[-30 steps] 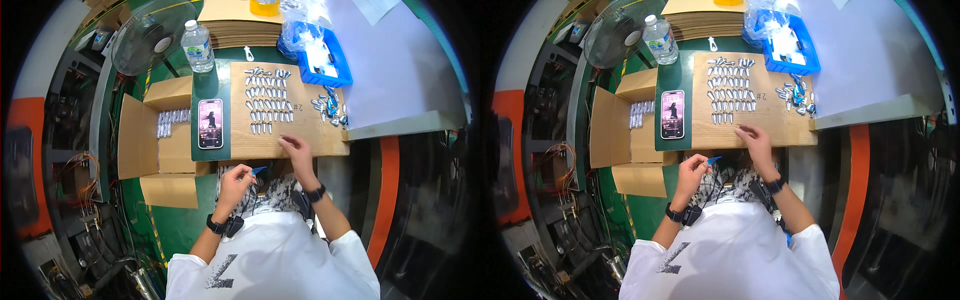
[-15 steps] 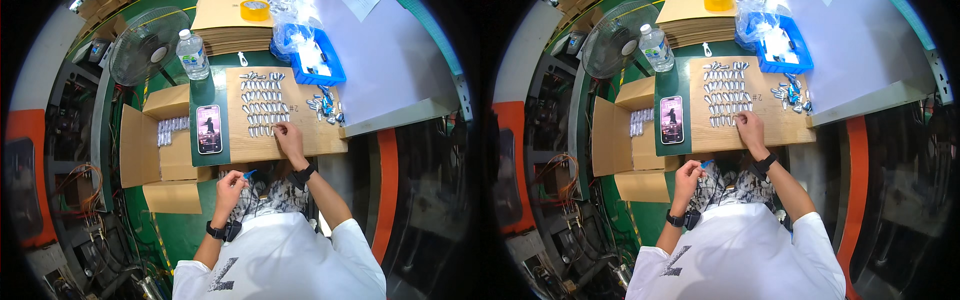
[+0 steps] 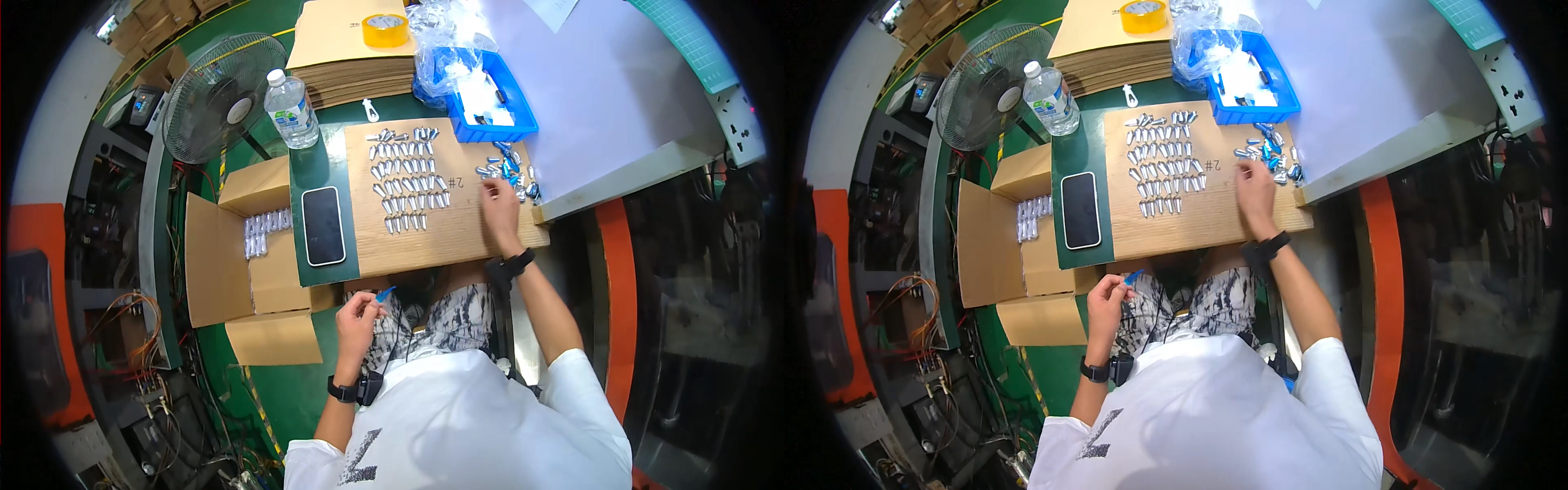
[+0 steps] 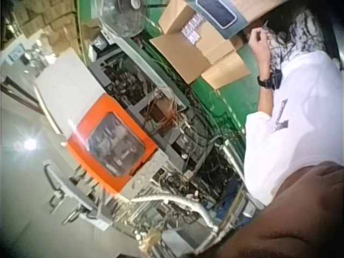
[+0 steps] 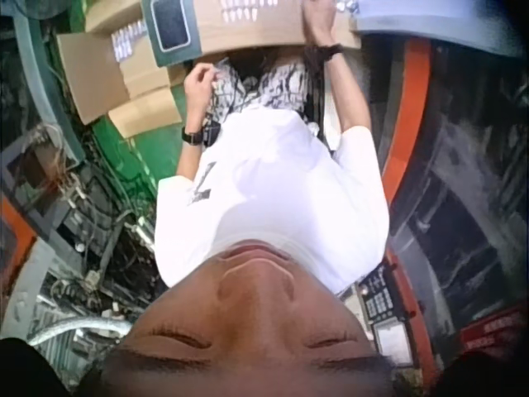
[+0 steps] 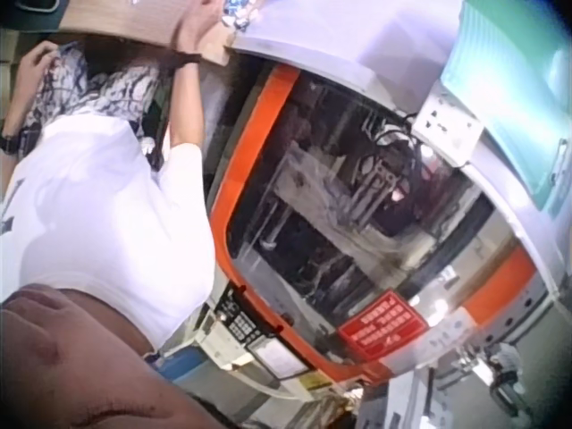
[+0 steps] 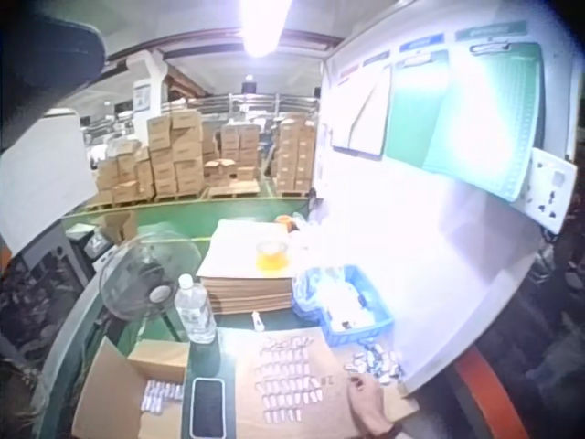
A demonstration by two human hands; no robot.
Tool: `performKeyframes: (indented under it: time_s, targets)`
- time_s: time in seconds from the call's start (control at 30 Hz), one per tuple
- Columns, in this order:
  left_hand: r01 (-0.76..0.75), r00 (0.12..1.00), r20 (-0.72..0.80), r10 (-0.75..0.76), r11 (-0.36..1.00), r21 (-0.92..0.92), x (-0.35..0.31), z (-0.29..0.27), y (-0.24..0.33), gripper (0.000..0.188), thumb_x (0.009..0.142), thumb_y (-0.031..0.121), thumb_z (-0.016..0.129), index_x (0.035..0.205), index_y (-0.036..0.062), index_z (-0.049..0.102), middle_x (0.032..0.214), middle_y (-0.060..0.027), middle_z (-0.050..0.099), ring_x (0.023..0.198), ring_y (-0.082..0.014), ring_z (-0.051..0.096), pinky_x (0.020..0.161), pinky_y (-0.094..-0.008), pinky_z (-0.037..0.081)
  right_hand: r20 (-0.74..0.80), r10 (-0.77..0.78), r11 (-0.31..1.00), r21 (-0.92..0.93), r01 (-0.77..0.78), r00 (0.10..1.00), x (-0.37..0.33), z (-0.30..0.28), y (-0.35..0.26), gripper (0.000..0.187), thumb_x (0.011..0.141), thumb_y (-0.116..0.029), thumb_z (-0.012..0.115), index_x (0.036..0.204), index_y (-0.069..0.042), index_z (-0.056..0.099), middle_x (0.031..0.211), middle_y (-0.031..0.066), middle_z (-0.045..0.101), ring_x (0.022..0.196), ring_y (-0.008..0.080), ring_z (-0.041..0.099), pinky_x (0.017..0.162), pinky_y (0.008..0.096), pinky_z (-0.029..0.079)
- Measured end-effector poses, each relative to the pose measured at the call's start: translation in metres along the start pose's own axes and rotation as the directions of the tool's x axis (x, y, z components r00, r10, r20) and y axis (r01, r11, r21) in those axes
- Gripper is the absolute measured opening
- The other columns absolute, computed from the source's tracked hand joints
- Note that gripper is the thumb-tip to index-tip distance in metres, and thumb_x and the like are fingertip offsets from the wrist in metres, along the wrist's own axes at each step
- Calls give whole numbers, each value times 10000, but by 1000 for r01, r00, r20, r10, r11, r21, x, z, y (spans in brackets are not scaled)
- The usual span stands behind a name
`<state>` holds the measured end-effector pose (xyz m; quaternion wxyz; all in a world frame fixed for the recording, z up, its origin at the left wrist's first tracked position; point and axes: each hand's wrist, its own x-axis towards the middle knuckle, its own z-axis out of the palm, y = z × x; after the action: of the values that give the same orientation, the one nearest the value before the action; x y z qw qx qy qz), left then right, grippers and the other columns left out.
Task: Removing plastic components from an injection molding machine and manually assembling them with small metal pins.
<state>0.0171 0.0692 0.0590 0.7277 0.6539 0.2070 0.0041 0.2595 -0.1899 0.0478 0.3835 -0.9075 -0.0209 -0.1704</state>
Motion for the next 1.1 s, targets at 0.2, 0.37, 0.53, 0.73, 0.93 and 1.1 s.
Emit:
performKeyframes:
  time_s: [0.2, 0.37, 0.53, 0.73, 0.93, 1.1]
  targets:
    - [8, 1000, 11, -8, 1000, 12, 0, 9, 2, 103, 910, 62, 575, 891, -33, 609, 747, -44, 651, 696, -90, 630, 654, -228, 507, 68, -71, 918, -386, 92, 995, 16, -23, 35, 184, 791, -173, 692, 872, -11, 661, 862, 170, 646, 830, 336, 627, 734, 416, 508]
    - [-56, 998, 7, 56, 997, 49, -3, 17, 4, 115, 903, 77, 588, 885, -34, 614, 753, -54, 669, 690, -95, 642, 654, -232, 505, 102, -166, 861, -470, 195, 981, 14, -17, 46, 142, 778, -144, 667, 848, -21, 680, 868, 184, 639, 828, 357, 634, 744, 443, 521]
    - [-117, 993, 10, 117, 984, 135, -8, 21, 16, 100, 890, 80, 594, 874, -14, 625, 718, -51, 672, 679, -102, 652, 645, -243, 500, 64, -207, 881, -423, 214, 976, 10, -28, 39, 131, 782, -117, 637, 856, -34, 707, 860, 156, 655, 795, 337, 641, 730, 433, 522]
    - [-121, 992, -17, 124, 983, 136, -11, 33, 37, 95, 879, 67, 599, 872, -24, 622, 730, -56, 669, 680, -101, 647, 646, -240, 494, 96, -342, 930, 179, 321, 935, -37, -61, -57, 158, 778, -17, 664, 930, -27, 707, 913, 137, 681, 845, 293, 650, 761, 353, 516]
    - [-135, 986, 117, 120, 982, 131, -10, 47, 62, 91, 878, 74, 608, 868, -16, 621, 716, -44, 657, 662, -88, 625, 628, -230, 470, 185, -748, 642, 446, 624, 637, -87, -84, -129, 246, 706, 58, 711, 942, -7, 692, 974, 104, 685, 890, 271, 654, 748, 344, 539]
    - [-190, 975, 148, 168, 970, 151, -15, 47, 77, 84, 873, 68, 609, 871, -15, 624, 709, -43, 654, 658, -87, 619, 629, -230, 474, 152, -806, 574, 435, 694, 572, -94, -81, -136, 294, 696, 20, 728, 985, -16, 688, 1008, 91, 679, 904, 262, 646, 743, 339, 543]
